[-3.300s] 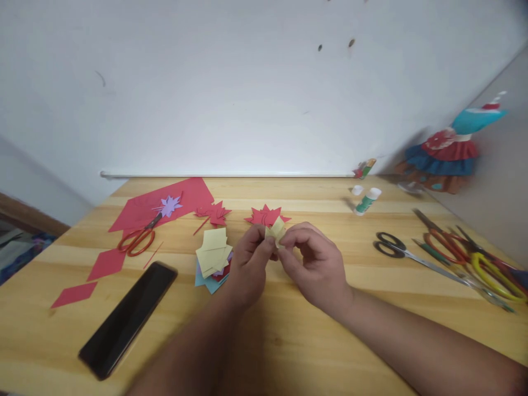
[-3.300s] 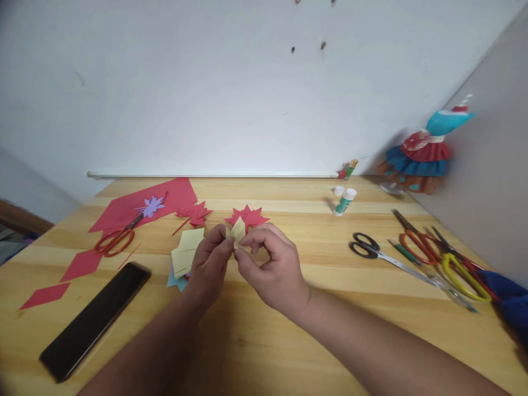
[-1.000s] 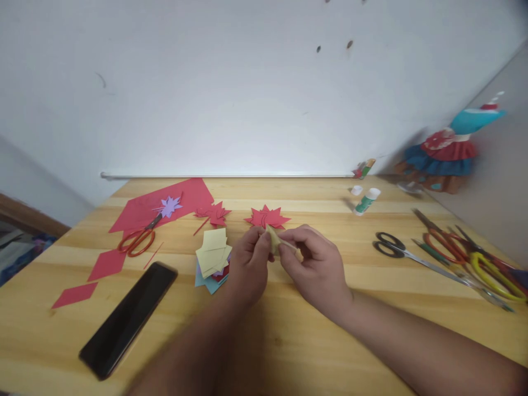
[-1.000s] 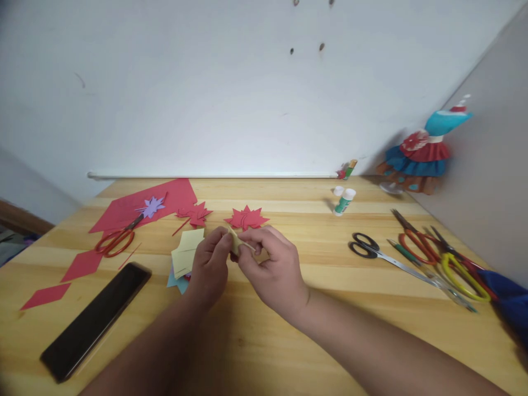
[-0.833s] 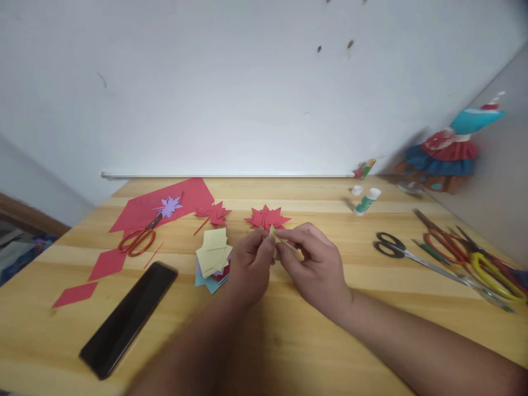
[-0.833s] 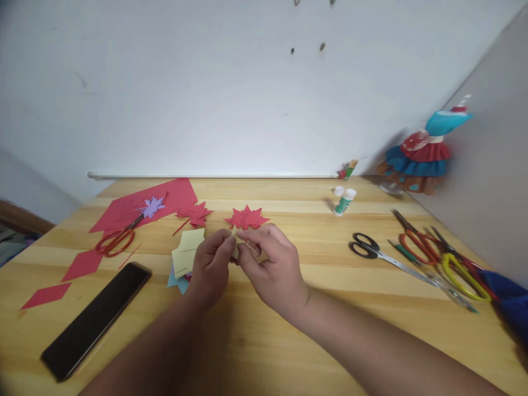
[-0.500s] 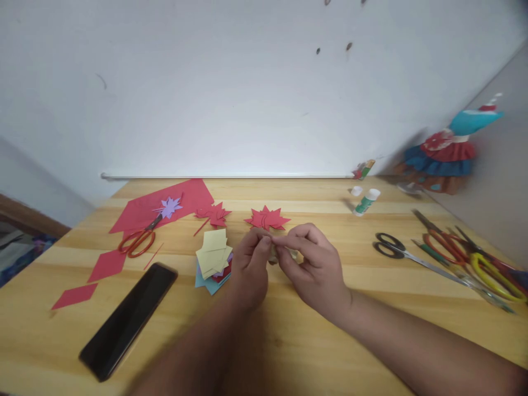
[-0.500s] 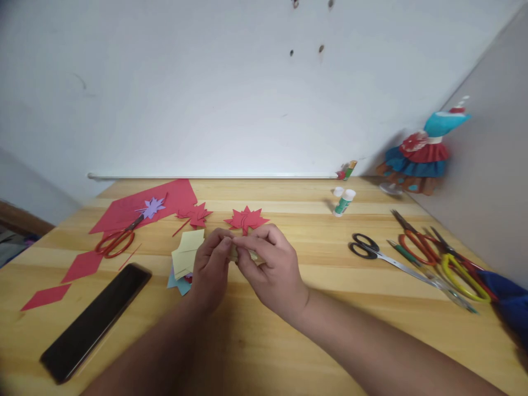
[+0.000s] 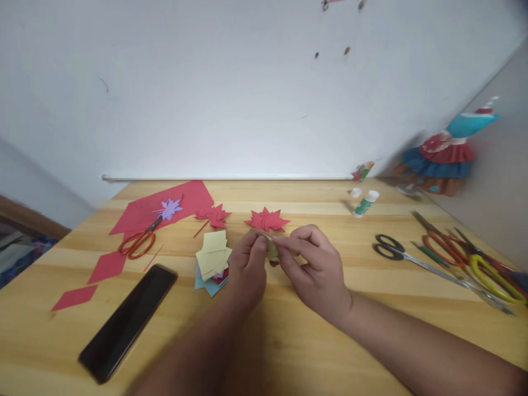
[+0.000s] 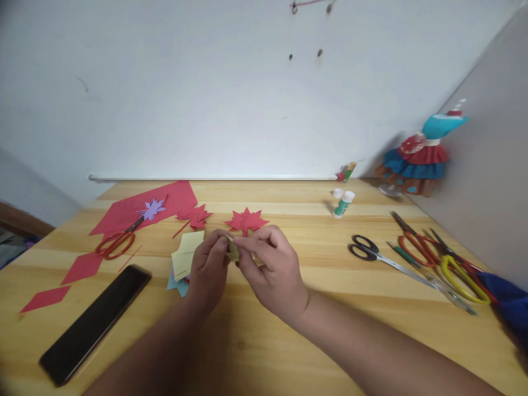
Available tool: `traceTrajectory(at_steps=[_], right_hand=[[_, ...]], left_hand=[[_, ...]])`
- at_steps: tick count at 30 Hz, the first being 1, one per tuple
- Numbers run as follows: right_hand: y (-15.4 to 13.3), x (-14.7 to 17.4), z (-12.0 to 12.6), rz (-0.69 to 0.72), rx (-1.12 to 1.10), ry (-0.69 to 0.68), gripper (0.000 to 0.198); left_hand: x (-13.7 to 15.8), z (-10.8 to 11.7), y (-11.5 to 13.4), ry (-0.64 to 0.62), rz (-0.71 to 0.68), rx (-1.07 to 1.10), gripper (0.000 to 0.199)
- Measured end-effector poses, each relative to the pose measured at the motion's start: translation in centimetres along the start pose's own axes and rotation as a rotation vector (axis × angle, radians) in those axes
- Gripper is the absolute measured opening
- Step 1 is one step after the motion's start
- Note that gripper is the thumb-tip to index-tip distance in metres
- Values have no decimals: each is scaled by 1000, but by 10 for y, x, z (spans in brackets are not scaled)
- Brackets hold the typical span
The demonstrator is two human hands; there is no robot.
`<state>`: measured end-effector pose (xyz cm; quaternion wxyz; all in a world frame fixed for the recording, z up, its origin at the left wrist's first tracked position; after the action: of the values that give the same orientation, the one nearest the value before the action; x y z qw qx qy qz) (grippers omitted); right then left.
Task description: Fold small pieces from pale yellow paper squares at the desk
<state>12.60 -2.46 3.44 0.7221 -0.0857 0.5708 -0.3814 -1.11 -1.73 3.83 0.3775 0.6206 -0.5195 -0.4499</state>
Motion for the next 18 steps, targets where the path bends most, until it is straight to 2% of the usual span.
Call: traceTrajectory(at_steps=[5, 13, 18], right_hand=[[1, -2, 1, 95, 97, -36, 34], [5, -2, 0, 373, 496, -62, 54], [6, 4, -3, 427, 646, -65, 68]], left_hand=[[-3, 3, -1, 41, 31, -53, 28], [-9, 11, -5, 93, 50, 134, 27], [-7, 13, 0, 12, 18, 230, 16]])
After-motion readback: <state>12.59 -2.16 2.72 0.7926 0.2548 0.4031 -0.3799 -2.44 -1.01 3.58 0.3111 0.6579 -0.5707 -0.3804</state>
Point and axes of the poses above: each hand's wrist, its own x-axis away from the middle knuckle, its own z-axis out of the back of the hand, y = z × x, the point moved 1 cm from there along -x, towards the middle knuckle, and after that the axes turned 6 degrees about x, right-handed, at the moved point
